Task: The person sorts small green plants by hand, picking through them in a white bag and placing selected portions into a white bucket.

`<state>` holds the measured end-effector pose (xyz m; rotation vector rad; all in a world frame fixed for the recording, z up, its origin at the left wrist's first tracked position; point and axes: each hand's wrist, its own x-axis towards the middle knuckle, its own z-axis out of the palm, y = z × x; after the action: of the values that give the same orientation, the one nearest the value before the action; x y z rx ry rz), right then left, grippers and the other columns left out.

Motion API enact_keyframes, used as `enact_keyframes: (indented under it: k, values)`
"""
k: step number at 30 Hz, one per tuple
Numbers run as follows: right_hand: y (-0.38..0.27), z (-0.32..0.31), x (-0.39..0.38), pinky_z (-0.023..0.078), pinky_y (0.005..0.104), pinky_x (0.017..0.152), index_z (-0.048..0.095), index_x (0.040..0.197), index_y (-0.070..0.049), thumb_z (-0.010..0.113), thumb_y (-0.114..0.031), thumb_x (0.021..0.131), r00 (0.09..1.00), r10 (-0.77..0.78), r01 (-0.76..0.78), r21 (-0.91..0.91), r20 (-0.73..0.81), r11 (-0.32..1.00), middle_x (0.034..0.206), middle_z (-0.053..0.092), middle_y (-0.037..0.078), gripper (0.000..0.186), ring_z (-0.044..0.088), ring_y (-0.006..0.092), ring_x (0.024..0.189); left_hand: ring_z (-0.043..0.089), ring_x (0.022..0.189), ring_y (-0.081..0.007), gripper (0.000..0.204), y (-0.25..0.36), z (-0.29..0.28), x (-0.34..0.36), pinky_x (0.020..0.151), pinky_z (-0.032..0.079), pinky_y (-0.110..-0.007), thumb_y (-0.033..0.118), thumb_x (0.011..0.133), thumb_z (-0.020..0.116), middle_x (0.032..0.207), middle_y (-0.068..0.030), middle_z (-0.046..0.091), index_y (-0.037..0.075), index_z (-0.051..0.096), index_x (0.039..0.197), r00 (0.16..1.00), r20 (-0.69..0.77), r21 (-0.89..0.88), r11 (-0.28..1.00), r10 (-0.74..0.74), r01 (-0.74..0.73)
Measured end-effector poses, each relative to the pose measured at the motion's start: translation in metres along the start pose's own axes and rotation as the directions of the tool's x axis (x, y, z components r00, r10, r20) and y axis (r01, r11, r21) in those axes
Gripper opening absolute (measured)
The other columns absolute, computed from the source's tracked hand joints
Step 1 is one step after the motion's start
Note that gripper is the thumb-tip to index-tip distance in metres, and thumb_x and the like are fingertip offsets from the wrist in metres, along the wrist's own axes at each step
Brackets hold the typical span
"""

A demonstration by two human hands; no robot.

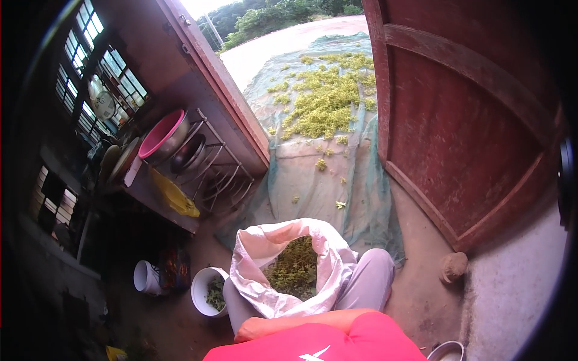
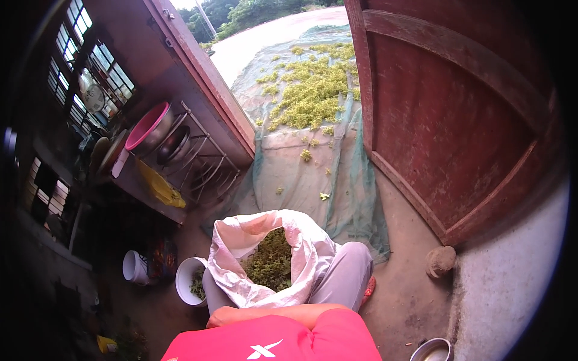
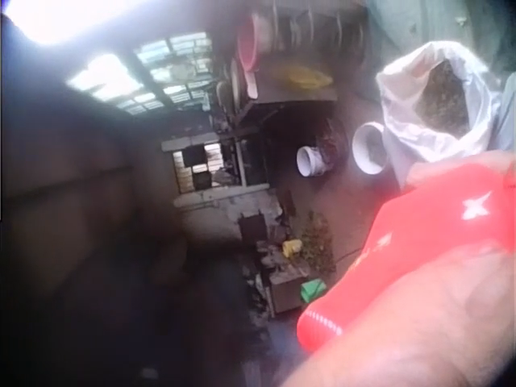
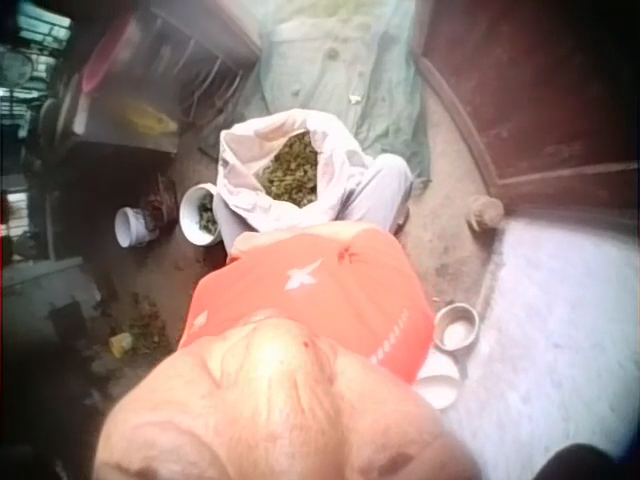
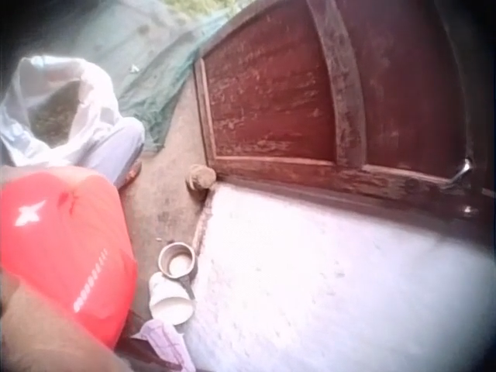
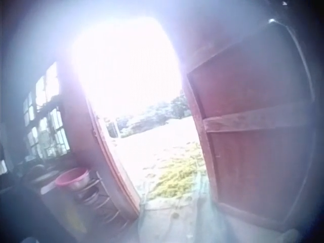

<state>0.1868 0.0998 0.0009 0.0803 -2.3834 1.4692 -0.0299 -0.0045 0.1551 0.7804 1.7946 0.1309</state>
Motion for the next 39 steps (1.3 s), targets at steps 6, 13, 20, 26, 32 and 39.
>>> enact_keyframes:
  k: [6,13,20,26,32,39]
  values:
    - [-0.008,-0.004,-0.037,0.047,0.0443,0.07,0.063,0.093,-0.003,0.048,-0.035,0.088,0.986,0.143,-0.14,-0.033,0.084,0.99,0.08,0.063,0.02,0.036,0.062,0.0382,0.081,0.057,0.091,-0.0086,0.033,0.011,0.005,-0.01,0.081,0.046,-0.026,0.018,0.076,0.073,0.097,-0.0019,0.065,0.002,0.063,0.104,0.994,0.066,0.084,0.993,-0.09,0.084]
    - [-0.033,-0.042,-0.073,0.047,0.0427,0.076,0.062,0.098,-0.002,0.058,-0.025,0.08,0.917,0.397,-0.396,0.155,0.025,0.905,0.088,0.064,0.021,0.03,0.061,0.037,0.088,0.057,0.094,-0.0094,0.04,-0.036,0.005,-0.025,0.084,0.046,-0.027,0.021,0.076,0.075,0.102,-0.0031,0.066,0.002,0.062,0.109,0.966,0.201,0.03,0.986,-0.165,0.162]
    - [-0.028,-0.027,-0.068,0.048,0.042,0.076,0.06,0.101,-0.001,0.061,-0.024,0.08,0.896,0.437,-0.422,0.159,-0.078,0.893,0.091,0.065,0.021,0.031,0.062,0.0361,0.088,0.058,0.091,-0.0085,0.042,-0.086,0.038,-0.02,0.081,0.048,-0.026,0.015,0.076,0.074,0.103,-0.003,0.066,0.0,0.061,0.113,0.985,0.1,-0.051,0.988,-0.14,0.146]
    - [-0.03,-0.006,-0.044,0.048,0.038,0.075,0.059,0.103,0.0,0.061,-0.02,0.08,0.87,0.487,-0.438,0.329,-0.081,0.837,0.088,0.064,0.02,0.03,0.063,0.0306,0.084,0.06,0.085,-0.0077,0.035,-0.131,0.047,-0.019,0.077,0.048,-0.025,0.01,0.074,0.076,0.093,-0.0004,0.067,0.0,0.067,0.106,0.997,0.004,-0.263,0.962,-0.074,0.072]
    - [-0.035,-0.004,-0.014,0.048,0.0384,0.074,0.061,0.101,-0.001,0.062,-0.017,0.081,0.917,0.394,-0.369,0.254,-0.053,0.894,0.086,0.065,0.018,0.026,0.064,0.0304,0.082,0.059,0.095,-0.0084,0.031,-0.14,0.046,-0.033,0.084,0.046,-0.028,0.018,0.083,0.066,0.103,-0.0004,0.068,0.0,0.065,0.109,0.929,0.119,-0.195,0.909,-0.352,0.369]
    - [-0.005,0.006,0.032,0.049,0.0387,0.072,0.067,0.092,-0.003,0.067,-0.02,0.074,0.948,0.282,-0.288,0.023,0.148,0.957,0.084,0.067,0.015,0.025,0.064,0.0306,0.081,0.065,0.089,-0.0157,0.025,-0.181,0.04,-0.042,0.076,0.05,-0.03,0.014,0.086,0.061,0.094,-0.0092,0.069,0.0,0.064,0.106,0.954,0.239,0.048,0.984,-0.18,0.174]
